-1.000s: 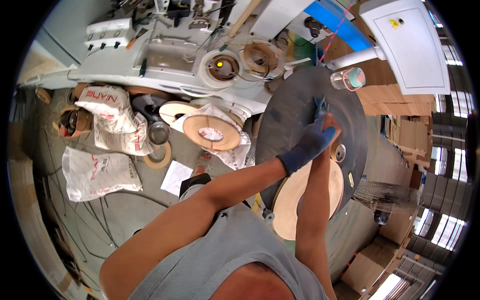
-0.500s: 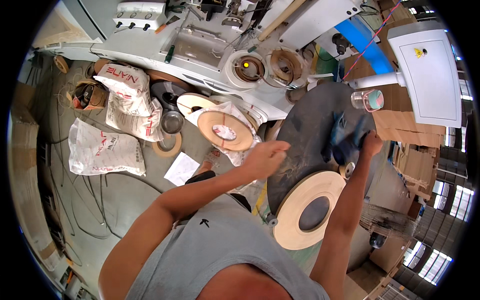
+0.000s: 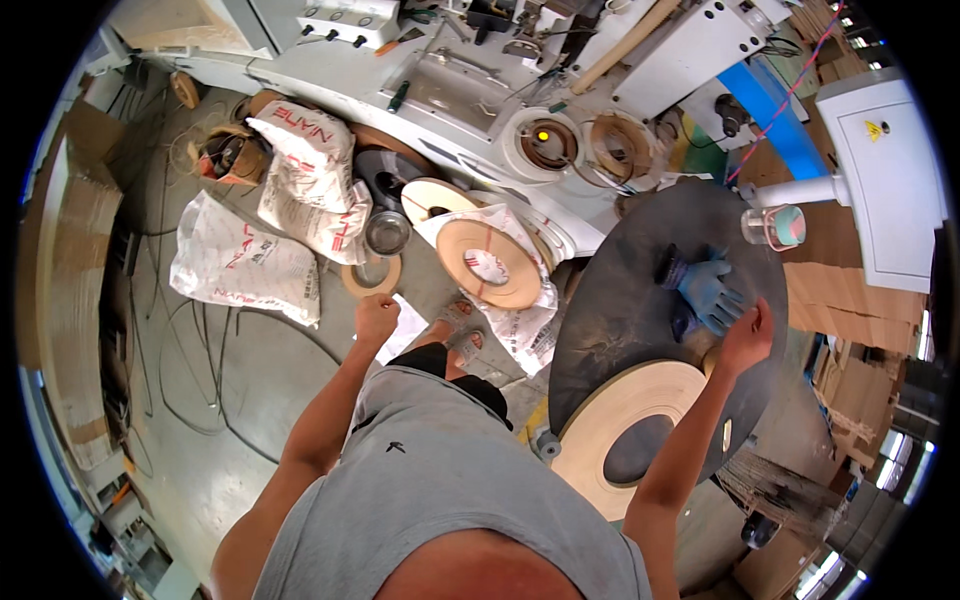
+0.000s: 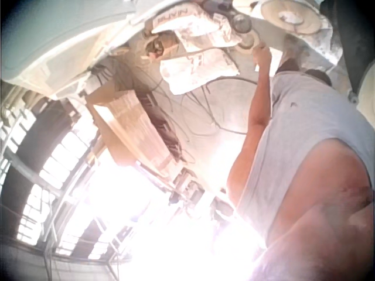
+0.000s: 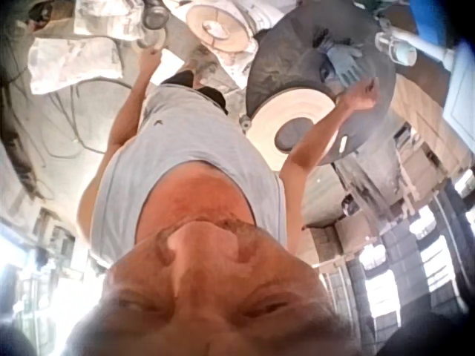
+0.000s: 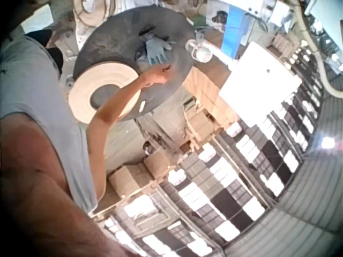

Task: The person removes a roll of edge banding from a rotating platform, secures the loose end using adhesive tape from a dispenser, and places it on a stack of rolls near a woodworking machine.

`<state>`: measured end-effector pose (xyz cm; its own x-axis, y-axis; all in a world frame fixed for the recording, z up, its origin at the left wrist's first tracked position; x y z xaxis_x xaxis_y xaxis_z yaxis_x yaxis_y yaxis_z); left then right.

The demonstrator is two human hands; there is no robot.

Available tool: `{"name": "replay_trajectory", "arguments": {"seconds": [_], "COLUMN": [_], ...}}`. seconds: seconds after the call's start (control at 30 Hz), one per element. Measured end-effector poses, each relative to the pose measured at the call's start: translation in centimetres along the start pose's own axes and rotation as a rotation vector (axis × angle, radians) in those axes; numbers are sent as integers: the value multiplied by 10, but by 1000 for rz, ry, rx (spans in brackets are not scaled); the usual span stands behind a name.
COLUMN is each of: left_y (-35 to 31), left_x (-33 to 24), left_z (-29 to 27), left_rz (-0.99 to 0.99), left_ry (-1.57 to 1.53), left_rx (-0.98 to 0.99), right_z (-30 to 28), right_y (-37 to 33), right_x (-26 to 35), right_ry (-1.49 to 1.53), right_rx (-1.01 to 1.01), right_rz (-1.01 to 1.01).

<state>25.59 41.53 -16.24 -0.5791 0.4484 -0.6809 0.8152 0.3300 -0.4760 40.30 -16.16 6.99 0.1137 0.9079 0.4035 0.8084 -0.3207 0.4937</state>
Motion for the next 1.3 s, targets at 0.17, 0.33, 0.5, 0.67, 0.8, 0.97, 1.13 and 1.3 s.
{"name": "replay_trajectory", "arguments": {"seconds": [0.17, 0.33, 0.5, 0.67, 0.8, 0.97, 1.13, 1.3], "left_y": [2, 77, 186, 257, 293, 315, 339, 357], "left_x": [14, 11, -88, -201, -199, -109, 10, 35], "left_z": [1, -13, -4, 29, 45, 19, -29, -56], "left_rz": [26, 81, 381, 538, 527, 457, 245, 4], "left_ry": [270, 117, -137, -30, -35, 341, 196, 148], "left_rx": [-30, -8, 47, 226, 345, 239, 323, 280], "right_z": [-7, 3, 23, 96, 160, 247, 296, 314], "right_y": [-54, -82, -60, 88, 283, 452, 503, 508], "right_x": [39, 105, 150, 173, 195, 209, 214, 222], "right_ry": [371, 498, 571, 610, 266, -29, -129, -146], "right_rx": [214, 350, 471, 291, 94, -49, 177, 13], "right_rz": [71, 143, 72, 48, -164, -80, 64, 134]}}
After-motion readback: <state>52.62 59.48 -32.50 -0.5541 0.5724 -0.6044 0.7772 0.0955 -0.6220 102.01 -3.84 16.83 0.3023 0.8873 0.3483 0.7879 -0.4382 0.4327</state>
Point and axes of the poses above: each hand's wrist, its own y-axis towards the middle knuckle, its own z-axis out of the palm, x = y × z, the point moved 2 cm from there along y, towards the middle knuckle, and after that the axes turned 11 degrees about x, right-handed, at the moved point
